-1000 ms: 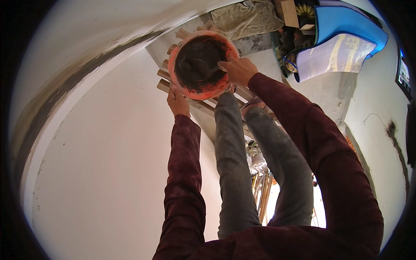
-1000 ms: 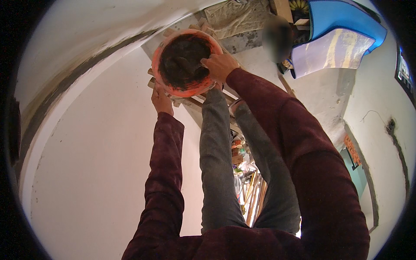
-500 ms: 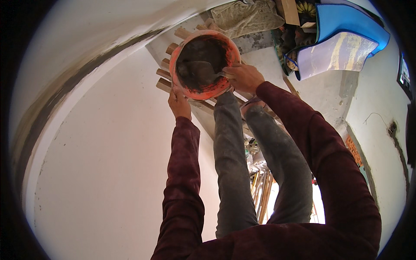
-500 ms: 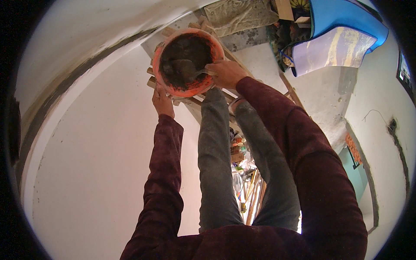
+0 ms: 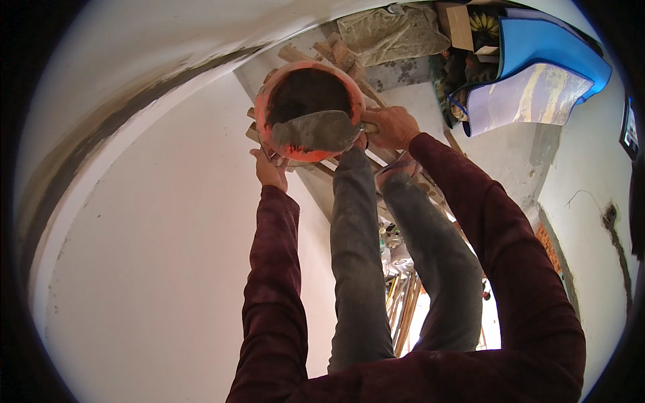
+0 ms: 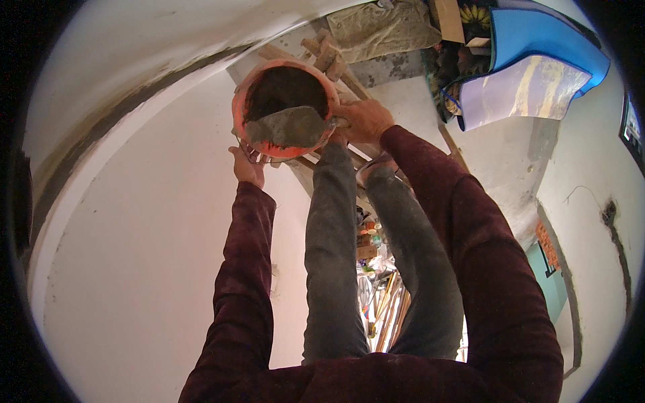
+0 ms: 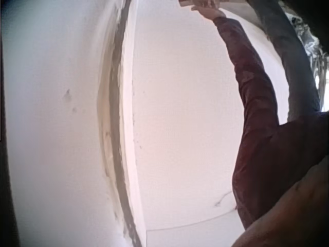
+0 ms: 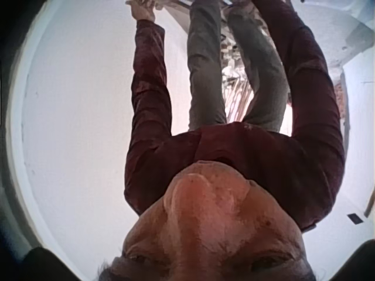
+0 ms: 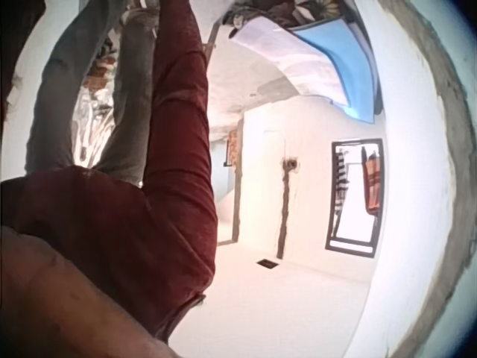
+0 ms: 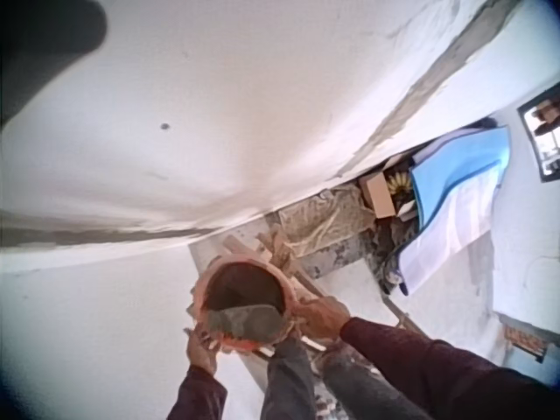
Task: The person repairs a vertical crack in a wall by first brushing out debris with a brush and then filling and smoothing the area with wet compound using a trowel.
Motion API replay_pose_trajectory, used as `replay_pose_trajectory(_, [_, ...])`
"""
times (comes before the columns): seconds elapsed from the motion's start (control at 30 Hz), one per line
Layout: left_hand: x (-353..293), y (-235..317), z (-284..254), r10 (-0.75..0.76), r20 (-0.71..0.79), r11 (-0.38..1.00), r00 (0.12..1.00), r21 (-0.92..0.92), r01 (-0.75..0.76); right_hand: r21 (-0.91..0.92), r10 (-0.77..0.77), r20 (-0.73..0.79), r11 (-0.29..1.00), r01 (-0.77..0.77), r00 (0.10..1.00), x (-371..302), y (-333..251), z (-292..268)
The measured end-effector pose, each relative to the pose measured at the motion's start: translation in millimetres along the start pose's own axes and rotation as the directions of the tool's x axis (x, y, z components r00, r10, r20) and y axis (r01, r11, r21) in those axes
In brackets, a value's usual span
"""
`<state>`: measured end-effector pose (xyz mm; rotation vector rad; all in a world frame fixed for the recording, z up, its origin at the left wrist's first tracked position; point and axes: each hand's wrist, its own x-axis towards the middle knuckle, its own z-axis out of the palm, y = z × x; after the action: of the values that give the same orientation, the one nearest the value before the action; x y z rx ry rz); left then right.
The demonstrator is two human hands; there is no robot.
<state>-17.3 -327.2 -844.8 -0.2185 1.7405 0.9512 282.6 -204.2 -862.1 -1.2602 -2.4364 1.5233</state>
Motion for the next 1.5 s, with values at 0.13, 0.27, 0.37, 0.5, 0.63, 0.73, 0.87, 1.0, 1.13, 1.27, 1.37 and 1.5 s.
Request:
replay_pose_trajectory(0.13, [4,-3,-4,-0.065,-0.037,0.998,0.997,-0.029,0.063,-0.159,-0.008,0.068,0.987,0.018,0.998,5,8,6])
replay_pose_trajectory(0.27, [0,0,-15,-0.045,0.013,0.998,0.999,0.050,0.044,-0.156,-0.059,0.050,0.986,0.066,0.997,10,5,5])
replay_pose_trajectory(0.37, [-10,0,-27,-0.025,-0.115,0.997,0.993,0.075,0.034,-0.155,-0.042,0.081,0.986,0.054,0.996,11,1,0])
replay_pose_trajectory(0.5, [-45,-3,-61,-0.015,-0.251,0.991,0.968,0.123,0.047,-0.080,-0.074,0.023,0.994,0.075,0.997,-8,-28,-26])
replay_pose_trajectory(0.63, [-92,17,-86,0.038,-0.276,0.981,0.960,0.194,0.017,-0.011,-0.045,0.042,0.999,0.046,0.998,-38,-48,-46])
replay_pose_trajectory(0.73, [-130,42,-91,0.085,-0.277,0.968,0.957,0.250,-0.013,0.039,-0.079,0.004,0.996,0.079,0.997,-64,-73,-67])
replay_pose_trajectory(0.87, [-182,94,-71,0.267,-0.245,0.917,0.932,0.361,-0.168,0.091,-0.020,-0.020,0.996,0.022,1.000,-111,-118,-111])
replay_pose_trajectory(1.0, [-267,175,-37,0.582,-0.023,0.738,0.813,0.435,-0.516,0.103,0.107,-0.111,0.990,-0.096,0.988,-186,-171,-160])
replay_pose_trajectory(1.13, [-393,307,66,0.883,0.293,0.231,0.368,0.410,-0.882,0.316,0.270,-0.271,0.932,-0.179,0.924,-259,-245,-232])
replay_pose_trajectory(1.27, [-517,434,152,0.893,0.359,-0.387,-0.270,0.308,-0.869,0.410,0.375,-0.494,0.896,-0.170,0.785,-294,-304,-298])
replay_pose_trajectory(1.37, [-595,515,182,0.693,0.291,-0.721,-0.660,0.301,-0.625,0.485,0.460,-0.572,0.857,-0.171,0.679,-306,-351,-350])
replay_pose_trajectory(1.5, [-651,588,213,0.488,0.120,-0.828,-0.865,0.377,-0.415,0.424,0.405,-0.856,0.905,-0.012,0.321,-282,-401,-402])
